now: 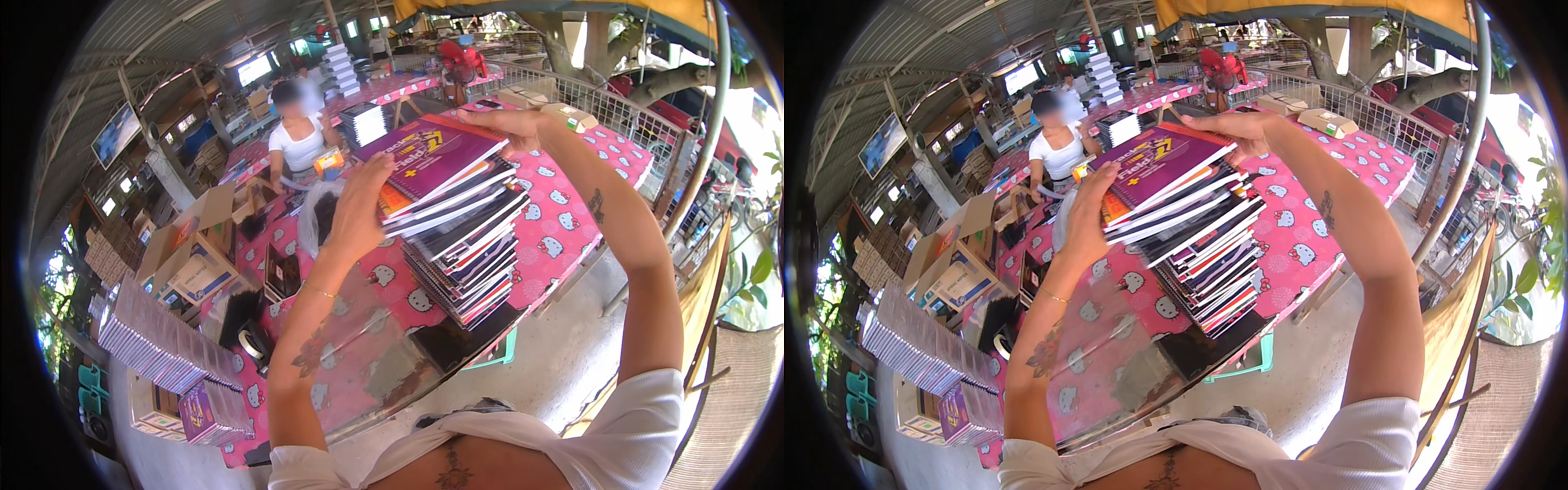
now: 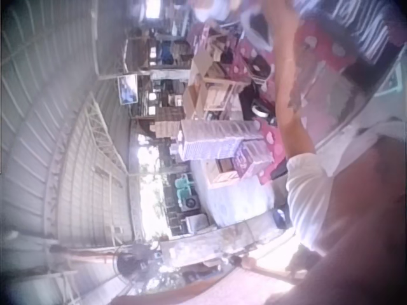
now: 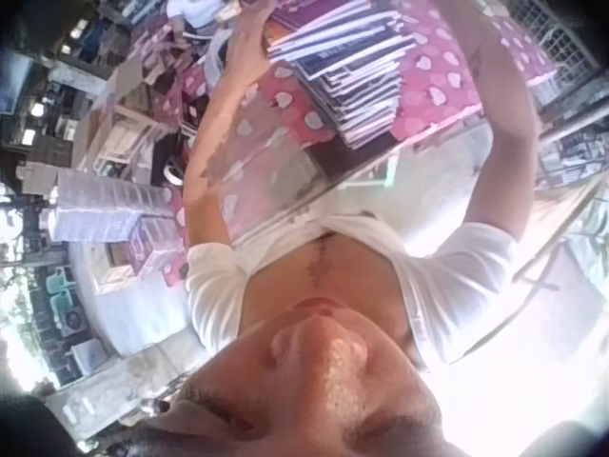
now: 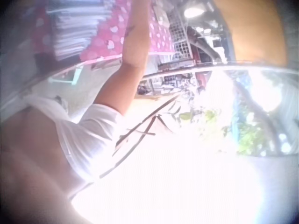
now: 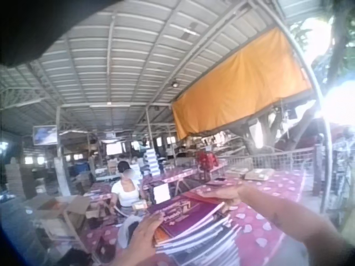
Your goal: The person sorts various spiral notebooks by their cover design into stacks on a table and then places a stack of sorted notebooks into a clear plastic bag.
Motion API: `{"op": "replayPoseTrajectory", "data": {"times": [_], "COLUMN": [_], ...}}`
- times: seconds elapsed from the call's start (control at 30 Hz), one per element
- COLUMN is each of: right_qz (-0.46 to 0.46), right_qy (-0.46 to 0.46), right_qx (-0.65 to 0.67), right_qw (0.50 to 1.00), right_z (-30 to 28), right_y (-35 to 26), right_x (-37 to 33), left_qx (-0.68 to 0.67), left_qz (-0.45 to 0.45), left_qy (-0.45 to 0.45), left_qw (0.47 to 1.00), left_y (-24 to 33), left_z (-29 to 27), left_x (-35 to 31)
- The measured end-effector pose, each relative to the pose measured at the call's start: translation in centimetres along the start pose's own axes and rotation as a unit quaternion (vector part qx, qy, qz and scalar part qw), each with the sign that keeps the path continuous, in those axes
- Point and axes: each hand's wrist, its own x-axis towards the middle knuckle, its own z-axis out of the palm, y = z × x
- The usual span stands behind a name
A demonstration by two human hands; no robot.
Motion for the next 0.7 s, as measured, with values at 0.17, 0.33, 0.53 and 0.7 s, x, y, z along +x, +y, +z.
{"op": "replayPoseTrajectory", "data": {"times": [0.17, 0.33, 0.53, 0.7], "right_qz": [-0.161, -0.382, -0.519, -0.509], "right_qy": [0.091, 0.141, 0.100, 0.018], "right_qx": [-0.085, -0.276, 0.118, 0.104], "right_qw": [0.979, 0.871, 0.841, 0.854], "right_z": [-0.6, 4.6, 13.2, 27.8], "right_y": [2.6, 5.2, 0.1, -0.1], "right_x": [-2.9, -4.1, -4.1, -2.4], "left_qx": [-0.089, -0.100, -0.062, -0.310], "left_qz": [0.018, -0.093, -0.164, -0.341], "left_qy": [0.038, 0.070, 0.135, 0.323], "left_qw": [0.995, 0.988, 0.975, 0.827], "left_y": [-0.9, -0.5, 3.9, 11.7], "left_z": [-2.0, -3.8, -9.3, -14.8], "left_x": [-0.3, 0.4, -4.4, -13.4]}}
